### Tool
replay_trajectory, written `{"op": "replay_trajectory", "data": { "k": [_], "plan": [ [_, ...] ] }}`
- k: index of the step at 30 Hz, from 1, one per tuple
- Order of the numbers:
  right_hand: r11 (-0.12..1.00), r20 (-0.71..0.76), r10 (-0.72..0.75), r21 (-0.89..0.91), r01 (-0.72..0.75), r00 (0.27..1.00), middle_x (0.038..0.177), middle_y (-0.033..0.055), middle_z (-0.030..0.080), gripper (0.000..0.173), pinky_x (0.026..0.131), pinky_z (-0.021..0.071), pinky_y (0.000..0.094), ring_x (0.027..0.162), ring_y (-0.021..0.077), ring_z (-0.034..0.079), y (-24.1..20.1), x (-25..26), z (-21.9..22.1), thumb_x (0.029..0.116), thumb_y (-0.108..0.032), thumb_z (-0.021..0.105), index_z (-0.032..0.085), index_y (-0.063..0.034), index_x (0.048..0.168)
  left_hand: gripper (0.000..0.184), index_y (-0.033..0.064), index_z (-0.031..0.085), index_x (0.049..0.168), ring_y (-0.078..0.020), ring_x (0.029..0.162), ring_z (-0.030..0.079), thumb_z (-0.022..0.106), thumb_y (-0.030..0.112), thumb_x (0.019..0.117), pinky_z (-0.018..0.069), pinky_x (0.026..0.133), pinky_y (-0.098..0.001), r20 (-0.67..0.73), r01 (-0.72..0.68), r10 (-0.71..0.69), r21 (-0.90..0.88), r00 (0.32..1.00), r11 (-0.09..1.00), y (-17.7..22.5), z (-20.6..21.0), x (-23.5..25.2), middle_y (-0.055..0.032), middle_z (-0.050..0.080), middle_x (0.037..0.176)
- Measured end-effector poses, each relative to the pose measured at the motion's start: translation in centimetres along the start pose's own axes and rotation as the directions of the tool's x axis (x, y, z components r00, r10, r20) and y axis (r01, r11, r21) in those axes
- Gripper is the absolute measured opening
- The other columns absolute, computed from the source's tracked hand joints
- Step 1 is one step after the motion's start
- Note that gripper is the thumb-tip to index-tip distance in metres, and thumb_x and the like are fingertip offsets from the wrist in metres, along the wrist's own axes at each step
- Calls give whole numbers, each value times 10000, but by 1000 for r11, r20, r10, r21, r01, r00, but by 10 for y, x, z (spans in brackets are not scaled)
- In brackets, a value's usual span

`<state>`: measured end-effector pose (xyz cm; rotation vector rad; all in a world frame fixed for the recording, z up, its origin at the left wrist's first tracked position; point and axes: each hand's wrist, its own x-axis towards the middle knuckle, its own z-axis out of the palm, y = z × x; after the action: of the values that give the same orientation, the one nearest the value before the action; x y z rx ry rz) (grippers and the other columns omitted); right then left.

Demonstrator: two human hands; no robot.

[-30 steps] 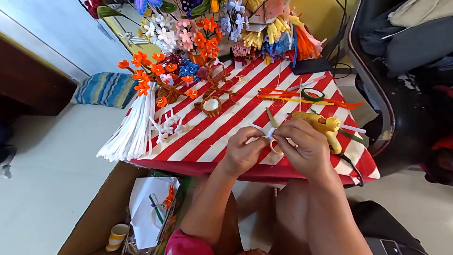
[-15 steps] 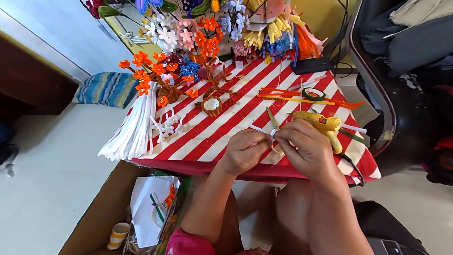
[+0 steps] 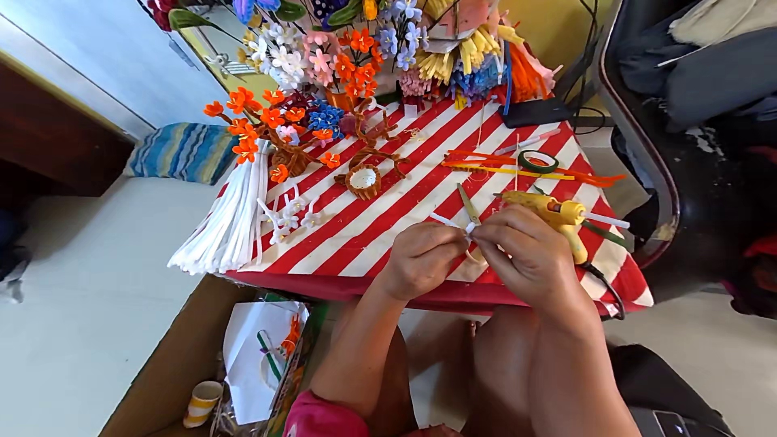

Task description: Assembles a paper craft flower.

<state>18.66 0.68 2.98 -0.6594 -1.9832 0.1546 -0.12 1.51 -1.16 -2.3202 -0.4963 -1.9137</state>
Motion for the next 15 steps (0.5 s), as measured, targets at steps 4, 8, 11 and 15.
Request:
{"op": "replay_trajectory", "data": {
  "k": [4,8,11,15],
  "plan": [
    [1000,10,-5,-16,5,1000,871,79,691,161,824,503,238,886,138,627,1,0,0,979,-71,608,755,-30,928,87,3,667,906,-142,916,697,634,17,985,575,884,-255,5,15,-15,-1,1000,1000,-1,1,0,-118,701,957],
    [1000,20,-11,-3,11,1000,875,84,695,161,833,505,238,896,139,633,2,0,-2,981,-73,615,764,-29,936,74,-4,656,925,-130,912,689,623,12,988,569,865,-229,20,67,-66,-28,998,997,1,0,1,-127,695,954],
    [999,18,-7,50,6,1000,890,80,704,153,839,512,223,905,124,639,5,-1,-2,980,-73,623,764,-24,944,56,-13,652,940,-122,930,689,625,7,985,568,870,-216,20,117,-116,-77,993,990,2,-1,2,-135,691,959],
    [990,14,11,142,-13,1000,916,66,707,134,851,518,204,929,92,640,8,-1,-2,978,-69,633,759,-25,960,52,-13,655,947,-106,927,691,640,23,982,577,856,-218,3,196,-198,-147,980,969,2,-1,1,-118,692,954]
  ]
}}
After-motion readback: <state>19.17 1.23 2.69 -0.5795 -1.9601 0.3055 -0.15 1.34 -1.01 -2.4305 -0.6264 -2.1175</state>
